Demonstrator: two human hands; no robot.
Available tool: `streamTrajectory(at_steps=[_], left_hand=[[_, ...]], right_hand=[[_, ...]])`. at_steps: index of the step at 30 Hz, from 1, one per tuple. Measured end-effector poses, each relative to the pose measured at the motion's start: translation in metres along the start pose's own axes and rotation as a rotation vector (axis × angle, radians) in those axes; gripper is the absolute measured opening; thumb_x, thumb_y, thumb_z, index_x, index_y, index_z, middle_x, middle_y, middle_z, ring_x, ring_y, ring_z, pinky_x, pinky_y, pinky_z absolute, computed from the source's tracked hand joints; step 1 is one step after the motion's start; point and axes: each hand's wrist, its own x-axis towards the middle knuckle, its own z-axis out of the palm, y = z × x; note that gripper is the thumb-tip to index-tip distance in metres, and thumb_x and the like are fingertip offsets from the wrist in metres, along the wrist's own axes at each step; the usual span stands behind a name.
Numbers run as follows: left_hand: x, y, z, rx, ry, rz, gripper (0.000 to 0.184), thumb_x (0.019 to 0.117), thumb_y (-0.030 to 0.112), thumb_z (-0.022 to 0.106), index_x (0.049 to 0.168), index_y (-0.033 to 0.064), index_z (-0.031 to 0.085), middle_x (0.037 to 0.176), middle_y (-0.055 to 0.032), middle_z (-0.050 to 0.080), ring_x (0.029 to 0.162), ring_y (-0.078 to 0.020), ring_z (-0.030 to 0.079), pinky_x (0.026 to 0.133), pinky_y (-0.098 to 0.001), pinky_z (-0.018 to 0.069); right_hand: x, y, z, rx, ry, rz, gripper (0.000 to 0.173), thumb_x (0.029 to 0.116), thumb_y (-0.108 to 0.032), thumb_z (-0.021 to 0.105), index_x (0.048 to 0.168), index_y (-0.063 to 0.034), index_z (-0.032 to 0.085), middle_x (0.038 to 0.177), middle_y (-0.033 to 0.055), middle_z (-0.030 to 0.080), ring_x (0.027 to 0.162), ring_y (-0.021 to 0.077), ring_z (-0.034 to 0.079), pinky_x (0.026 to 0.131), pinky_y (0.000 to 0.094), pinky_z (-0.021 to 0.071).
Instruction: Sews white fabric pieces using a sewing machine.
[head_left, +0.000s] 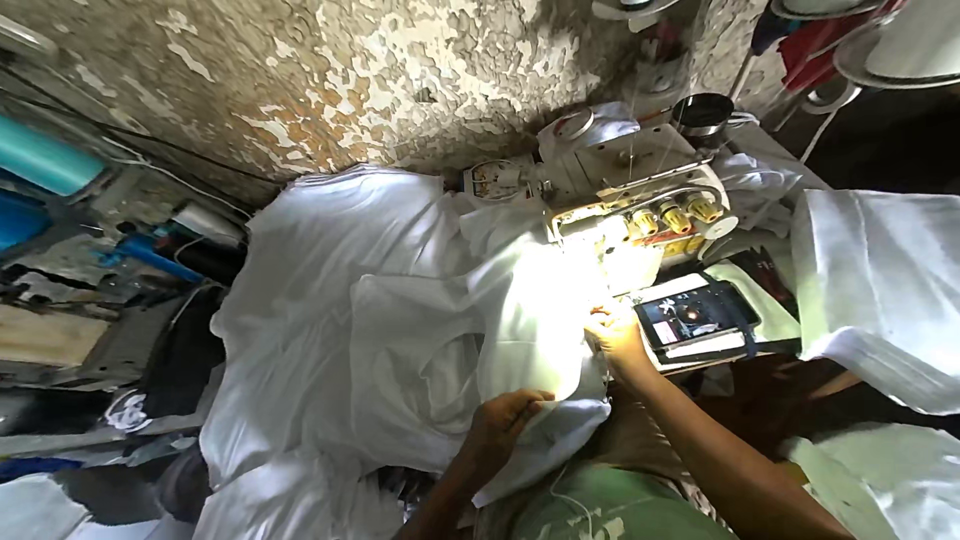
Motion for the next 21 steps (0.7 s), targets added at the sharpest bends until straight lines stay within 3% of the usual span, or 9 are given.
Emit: streamTrajectory(at_steps=[4, 7, 8, 10, 14, 18, 21], left_hand=[[0.003, 0.002, 0.007, 0.156, 0.114, 0.161, 0.025, 0.1047, 0.017, 0.055, 0.105, 0.0019, 0.075, 0.114, -0.0081, 0.076, 0.1, -0.0126, 0.072, 0.089, -0.0268, 0.0539], [0.006, 0.003, 0.011, 0.131, 0.094, 0.193, 0.027, 0.1059, 0.021, 0.053, 0.105, 0.003, 0.074, 0.115, -0.0072, 0.076, 0.093, -0.0099, 0.07, 0.084, -0.0239, 0.0517], [0.007, 0.004, 0.012, 0.118, 0.096, 0.198, 0.028, 0.1061, 0.021, 0.052, 0.105, 0.0029, 0.073, 0.115, -0.0072, 0.076, 0.092, -0.0088, 0.069, 0.083, -0.0229, 0.0506], [0.009, 0.007, 0.013, 0.069, 0.128, 0.222, 0.029, 0.1073, 0.023, 0.05, 0.104, 0.0031, 0.072, 0.116, -0.0067, 0.076, 0.099, -0.0062, 0.069, 0.086, -0.021, 0.0508], [0.019, 0.014, 0.014, -0.052, 0.224, 0.25, 0.029, 0.1097, 0.025, 0.045, 0.107, 0.0066, 0.067, 0.118, -0.0001, 0.074, 0.118, -0.004, 0.065, 0.104, -0.0235, 0.0513], [0.023, -0.015, 0.032, 0.153, 0.215, 0.211, 0.026, 0.1049, 0.018, 0.054, 0.105, 0.0012, 0.074, 0.117, -0.0097, 0.076, 0.106, -0.0143, 0.071, 0.092, -0.0291, 0.0537], [0.025, -0.005, 0.02, 0.207, 0.27, 0.246, 0.026, 0.1048, 0.018, 0.054, 0.103, -0.0004, 0.073, 0.105, -0.0109, 0.072, 0.1, -0.0084, 0.068, 0.092, -0.0191, 0.0529]], right_hand=[[-0.01, 0.0, -0.007, -0.016, -0.048, 0.112, 0.011, 0.0898, 0.012, 0.064, 0.091, 0.0005, 0.064, 0.061, -0.0027, 0.059, 0.05, 0.001, 0.051, 0.05, 0.0168, 0.0431], [-0.015, -0.008, -0.006, 0.019, -0.016, 0.171, 0.019, 0.0909, 0.013, 0.06, 0.079, -0.0008, 0.063, 0.057, -0.004, 0.058, 0.048, -0.0004, 0.05, 0.049, 0.0155, 0.043], [-0.015, -0.01, -0.006, 0.028, -0.014, 0.169, 0.019, 0.0914, 0.014, 0.059, 0.079, -0.0004, 0.063, 0.058, -0.0041, 0.059, 0.048, -0.0005, 0.05, 0.05, 0.0157, 0.0434], [-0.014, -0.012, -0.007, 0.049, -0.02, 0.145, 0.017, 0.0911, 0.014, 0.059, 0.082, 0.0, 0.063, 0.059, -0.0043, 0.059, 0.049, -0.0006, 0.05, 0.051, 0.0161, 0.0437], [-0.007, -0.012, -0.009, 0.079, -0.062, 0.108, 0.01, 0.0922, 0.007, 0.066, 0.085, -0.0005, 0.065, 0.064, -0.0027, 0.061, 0.054, 0.0006, 0.052, 0.055, 0.0174, 0.0456], [-0.003, -0.015, -0.009, 0.084, -0.063, 0.126, 0.012, 0.0914, 0.012, 0.061, 0.089, -0.0002, 0.063, 0.066, -0.002, 0.058, 0.055, 0.0021, 0.05, 0.055, 0.0183, 0.045], [0.0, -0.014, -0.009, 0.089, -0.073, 0.127, 0.014, 0.0927, 0.011, 0.06, 0.088, -0.0016, 0.063, 0.065, -0.0025, 0.057, 0.054, 0.0021, 0.05, 0.055, 0.0181, 0.0451]])
